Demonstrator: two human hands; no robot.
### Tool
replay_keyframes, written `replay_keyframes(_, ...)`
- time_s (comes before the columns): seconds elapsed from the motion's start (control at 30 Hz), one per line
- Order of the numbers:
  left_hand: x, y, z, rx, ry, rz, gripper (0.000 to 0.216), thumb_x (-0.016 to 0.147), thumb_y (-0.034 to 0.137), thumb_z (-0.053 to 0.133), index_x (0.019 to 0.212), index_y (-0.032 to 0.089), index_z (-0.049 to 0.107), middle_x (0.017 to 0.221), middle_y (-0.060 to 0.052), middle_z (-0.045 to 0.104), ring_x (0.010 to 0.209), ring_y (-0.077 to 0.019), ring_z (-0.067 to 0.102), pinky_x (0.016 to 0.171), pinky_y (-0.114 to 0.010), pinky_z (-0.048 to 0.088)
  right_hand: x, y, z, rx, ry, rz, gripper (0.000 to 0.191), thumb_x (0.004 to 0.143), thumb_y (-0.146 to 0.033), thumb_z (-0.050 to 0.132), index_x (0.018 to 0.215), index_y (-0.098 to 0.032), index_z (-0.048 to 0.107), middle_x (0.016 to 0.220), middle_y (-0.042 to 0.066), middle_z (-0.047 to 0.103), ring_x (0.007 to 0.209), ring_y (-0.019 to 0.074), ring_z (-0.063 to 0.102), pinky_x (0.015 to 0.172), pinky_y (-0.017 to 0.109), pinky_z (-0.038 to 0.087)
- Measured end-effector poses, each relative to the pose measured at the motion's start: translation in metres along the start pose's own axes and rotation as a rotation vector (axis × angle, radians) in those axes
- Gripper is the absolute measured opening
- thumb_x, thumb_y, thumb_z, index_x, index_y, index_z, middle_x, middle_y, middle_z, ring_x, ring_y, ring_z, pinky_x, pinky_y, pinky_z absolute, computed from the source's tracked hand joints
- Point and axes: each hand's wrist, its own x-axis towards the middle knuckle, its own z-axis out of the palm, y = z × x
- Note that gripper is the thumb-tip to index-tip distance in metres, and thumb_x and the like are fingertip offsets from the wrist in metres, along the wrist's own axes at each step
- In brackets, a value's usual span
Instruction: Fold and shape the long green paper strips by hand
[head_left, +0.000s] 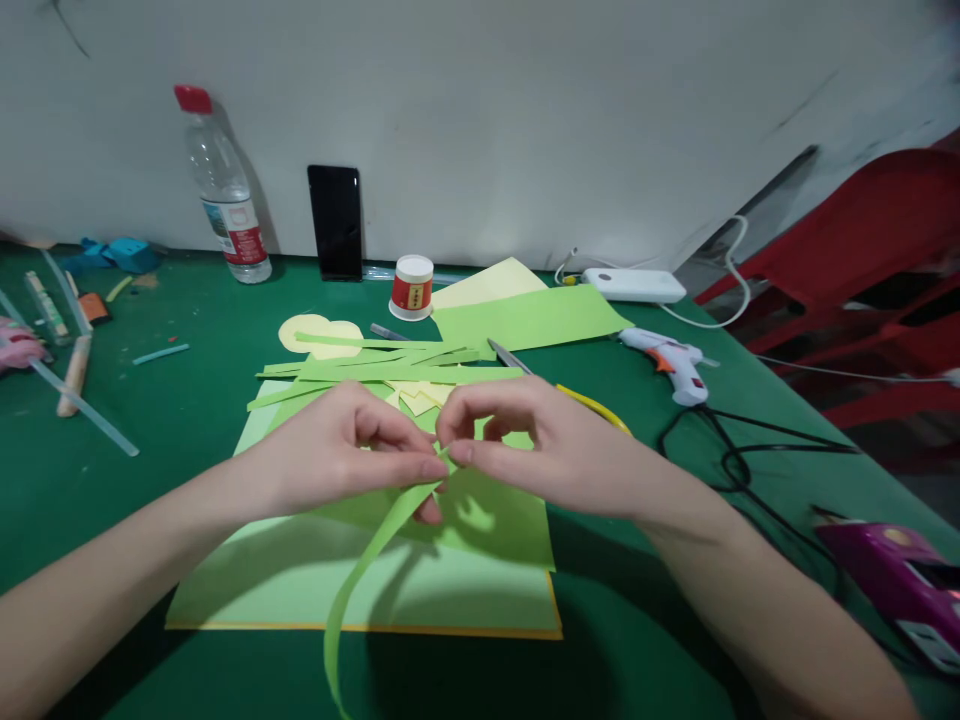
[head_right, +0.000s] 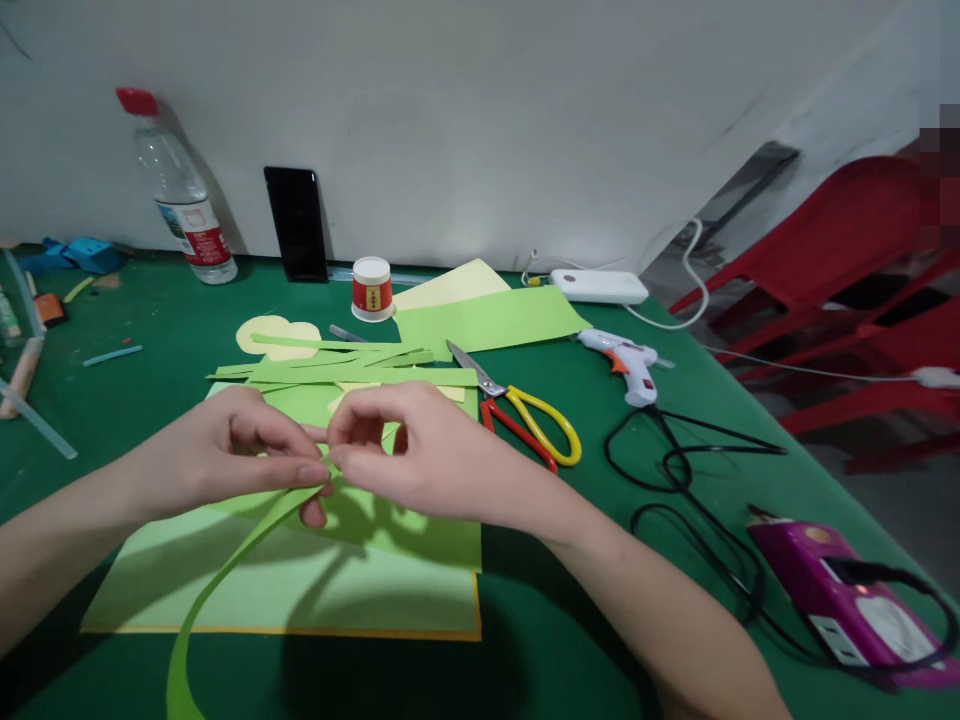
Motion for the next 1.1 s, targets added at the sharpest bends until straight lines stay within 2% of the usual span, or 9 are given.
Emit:
replay_keyframes(0.1, 0.001, 0.001, 0.003, -0.023, -0.079, -0.046, 0.026, 0.078, 0.029, 0.055, 0.065, 0.013, 0.070, 0.045, 0.004, 0.048, 0.040, -0.0048, 0.017, 0.038, -0.023, 0.014, 0.000, 0.002, 0.004, -0.063, -0.101, -0.022, 0.012, 0.070, -0.011, 0.047, 0.066, -0.015, 0.058, 0.062, -0.003, 0.055, 0.058, 0.0070, 0.047, 0.053, 0.018, 0.037)
replay_keyframes(0.27, 0.001, -0.001, 0.005, 0.008, -0.141, -0.085, 0.025, 0.077, 0.029, 0.055, 0.065, 0.014, 0.071, 0.041, 0.007, 0.029, 0.040, -0.0060, 0.017, 0.040, -0.024, 0.014, 0.003, 0.009, 0.002, -0.042, -0.135, 0.012, 0.009, 0.063, -0.012, 0.052, 0.057, -0.015, 0.059, 0.050, -0.005, 0.049, 0.050, 0.0059, 0.041, 0.046, 0.018, 0.032)
replay_keyframes(0.47, 0.001, -0.012, 0.004, 0.034, -0.159, -0.005, 0.028, 0.079, 0.036, 0.053, 0.068, 0.017, 0.070, 0.048, 0.002, 0.051, 0.043, -0.0071, 0.031, 0.044, -0.020, 0.027, 0.003, 0.014, -0.028, -0.035, 0.022, 0.194, 0.011, 0.066, -0.015, 0.055, 0.061, -0.017, 0.065, 0.056, -0.001, 0.060, 0.055, 0.0096, 0.052, 0.050, 0.020, 0.038)
replay_keyframes(0.6, 0.003, -0.009, 0.005, 0.039, -0.162, -0.069, 0.028, 0.079, 0.035, 0.053, 0.068, 0.017, 0.070, 0.046, 0.004, 0.042, 0.043, -0.0069, 0.026, 0.042, -0.022, 0.022, 0.001, 0.009, -0.021, -0.037, -0.109, 0.111, 0.013, 0.072, -0.025, 0.058, 0.070, -0.016, 0.068, 0.061, 0.000, 0.063, 0.055, 0.0080, 0.049, 0.047, 0.018, 0.036)
replay_keyframes(0.73, 0.004, -0.005, 0.005, 0.058, -0.175, -0.107, 0.031, 0.080, 0.039, 0.052, 0.069, 0.017, 0.071, 0.045, 0.006, 0.030, 0.042, -0.0068, 0.019, 0.042, -0.024, 0.016, 0.003, 0.006, -0.005, -0.068, -0.190, 0.057, 0.012, 0.071, -0.023, 0.060, 0.069, -0.015, 0.068, 0.055, -0.002, 0.057, 0.051, 0.0060, 0.044, 0.046, 0.018, 0.033)
replay_keyframes(0.83, 0.005, -0.008, 0.004, 0.058, -0.170, -0.079, 0.031, 0.079, 0.041, 0.052, 0.070, 0.018, 0.071, 0.045, 0.005, 0.042, 0.042, -0.0063, 0.026, 0.042, -0.021, 0.021, 0.004, 0.006, -0.009, -0.066, -0.181, 0.082, 0.013, 0.072, -0.022, 0.059, 0.066, -0.014, 0.066, 0.052, -0.003, 0.053, 0.049, 0.0056, 0.042, 0.045, 0.019, 0.031)
replay_keyframes(0.93, 0.004, -0.012, 0.001, 0.059, -0.159, -0.038, 0.030, 0.079, 0.039, 0.052, 0.071, 0.018, 0.071, 0.052, 0.002, 0.057, 0.045, -0.0070, 0.038, 0.045, -0.018, 0.030, 0.000, 0.008, -0.026, -0.046, -0.152, 0.127, 0.013, 0.072, -0.023, 0.059, 0.063, -0.015, 0.063, 0.055, -0.003, 0.055, 0.051, 0.0062, 0.045, 0.045, 0.019, 0.032)
replay_keyframes(1.1, 0.004, -0.013, -0.004, 0.058, -0.152, -0.010, 0.029, 0.081, 0.037, 0.050, 0.075, 0.019, 0.072, 0.053, 0.001, 0.061, 0.047, -0.0083, 0.044, 0.046, -0.019, 0.034, -0.008, 0.016, -0.057, -0.056, -0.075, 0.222, 0.013, 0.069, -0.028, 0.061, 0.060, -0.018, 0.061, 0.050, -0.004, 0.051, 0.047, 0.0072, 0.043, 0.043, 0.021, 0.030)
